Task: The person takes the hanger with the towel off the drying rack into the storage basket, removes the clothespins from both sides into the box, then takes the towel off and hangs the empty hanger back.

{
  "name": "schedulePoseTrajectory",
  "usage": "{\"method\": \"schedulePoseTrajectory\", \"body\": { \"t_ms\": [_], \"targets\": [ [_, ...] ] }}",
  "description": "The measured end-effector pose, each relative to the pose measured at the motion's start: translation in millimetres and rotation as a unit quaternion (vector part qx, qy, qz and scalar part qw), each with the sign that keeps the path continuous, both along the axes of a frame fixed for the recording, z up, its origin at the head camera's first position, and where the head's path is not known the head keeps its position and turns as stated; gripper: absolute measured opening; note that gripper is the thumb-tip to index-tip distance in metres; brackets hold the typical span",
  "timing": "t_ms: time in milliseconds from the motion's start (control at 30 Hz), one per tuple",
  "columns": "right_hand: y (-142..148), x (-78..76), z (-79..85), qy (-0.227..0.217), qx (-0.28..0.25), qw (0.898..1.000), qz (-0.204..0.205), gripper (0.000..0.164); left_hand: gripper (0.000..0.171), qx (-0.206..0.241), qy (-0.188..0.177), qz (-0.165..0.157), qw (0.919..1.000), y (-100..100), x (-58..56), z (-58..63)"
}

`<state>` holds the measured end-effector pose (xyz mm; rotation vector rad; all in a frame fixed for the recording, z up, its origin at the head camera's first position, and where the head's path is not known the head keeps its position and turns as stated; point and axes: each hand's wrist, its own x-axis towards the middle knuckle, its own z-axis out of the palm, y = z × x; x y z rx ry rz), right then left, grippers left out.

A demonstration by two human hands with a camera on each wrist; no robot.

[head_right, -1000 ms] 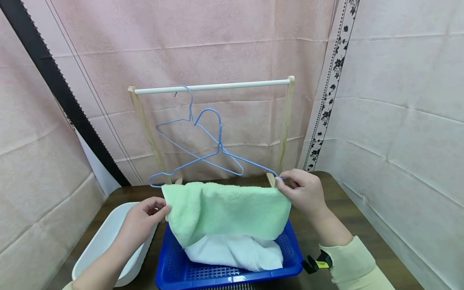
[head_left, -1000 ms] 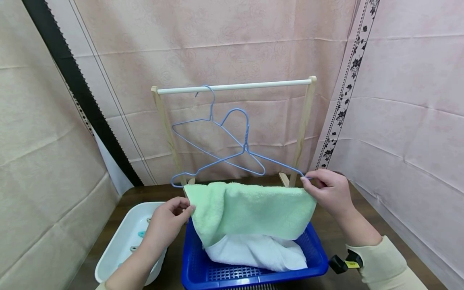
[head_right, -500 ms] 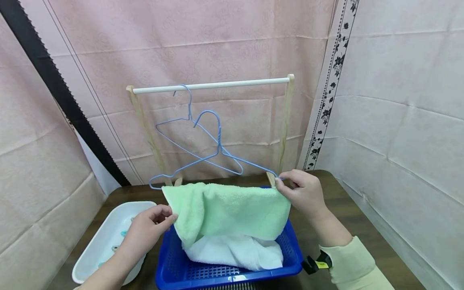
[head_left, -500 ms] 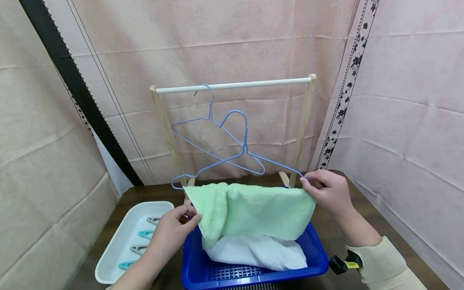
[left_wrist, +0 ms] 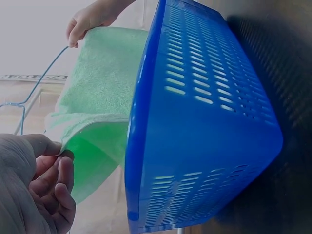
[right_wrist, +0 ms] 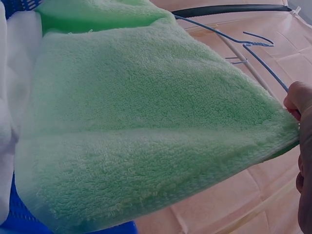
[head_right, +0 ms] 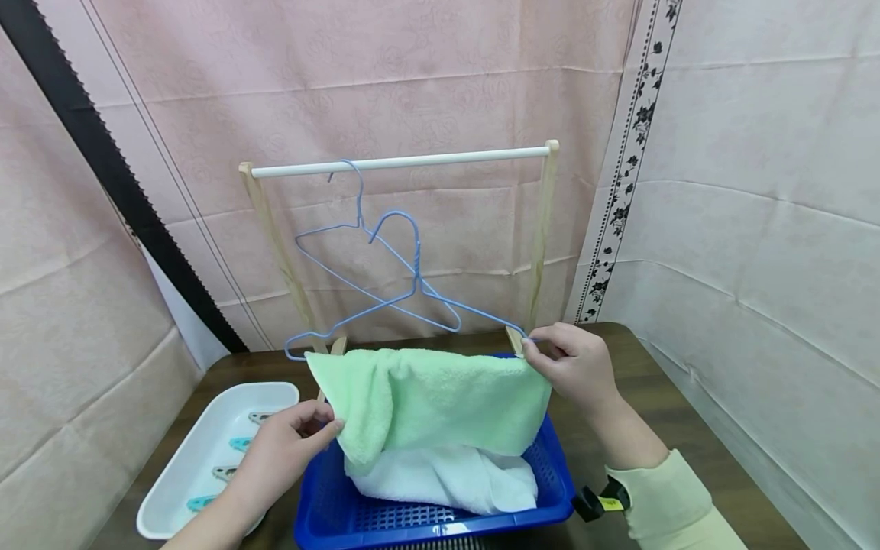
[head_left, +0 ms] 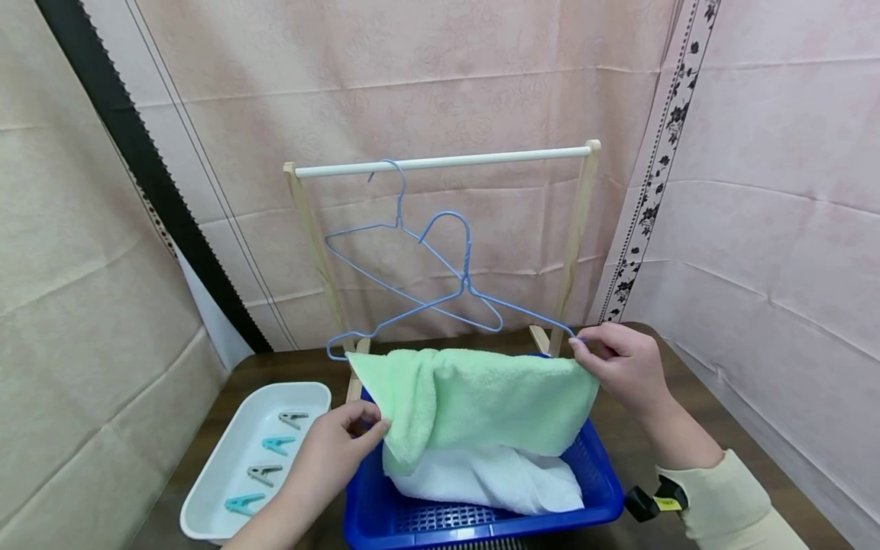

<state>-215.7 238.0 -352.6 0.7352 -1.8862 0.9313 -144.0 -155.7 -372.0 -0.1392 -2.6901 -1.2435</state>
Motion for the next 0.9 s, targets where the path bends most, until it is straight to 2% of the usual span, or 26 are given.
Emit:
{"method": "schedulePoseTrajectory", "body": {
  "t_ms": [133, 333, 533, 733, 900],
  "targets": [
    [-3, 4.0, 3.9, -0.006, 0.001, 1.0, 0.002, 0.004, 0.008, 0.002, -0.002, -0.005, 1.0, 1, 1.1, -2.4],
    [-14, 19.2, 19.4, -0.008, -0.001, 1.0, 0.009, 0.016, 0.01, 0.004, -0.002, -0.012, 0.9999, 2, 3.3, -5.1],
    [-19, 25.3, 25.5, -0.005, -0.002, 1.0, 0.008, 0.013, 0.01, 0.003, -0.009, -0.022, 0.9997, 5, 6.0, -6.2],
    [-11, 12.1, 11.7, -0.001, -0.003, 1.0, 0.002, 0.004, 0.01, 0.001, -0.022, -0.026, 0.9994, 8, 9.3, -6.8],
    [-2, 0.3, -0.2, 0.001, -0.002, 1.0, -0.004, 0.014, 0.011, 0.004, -0.024, -0.036, 0.9991, 8, 11.8, -8.9]
  ]
}}
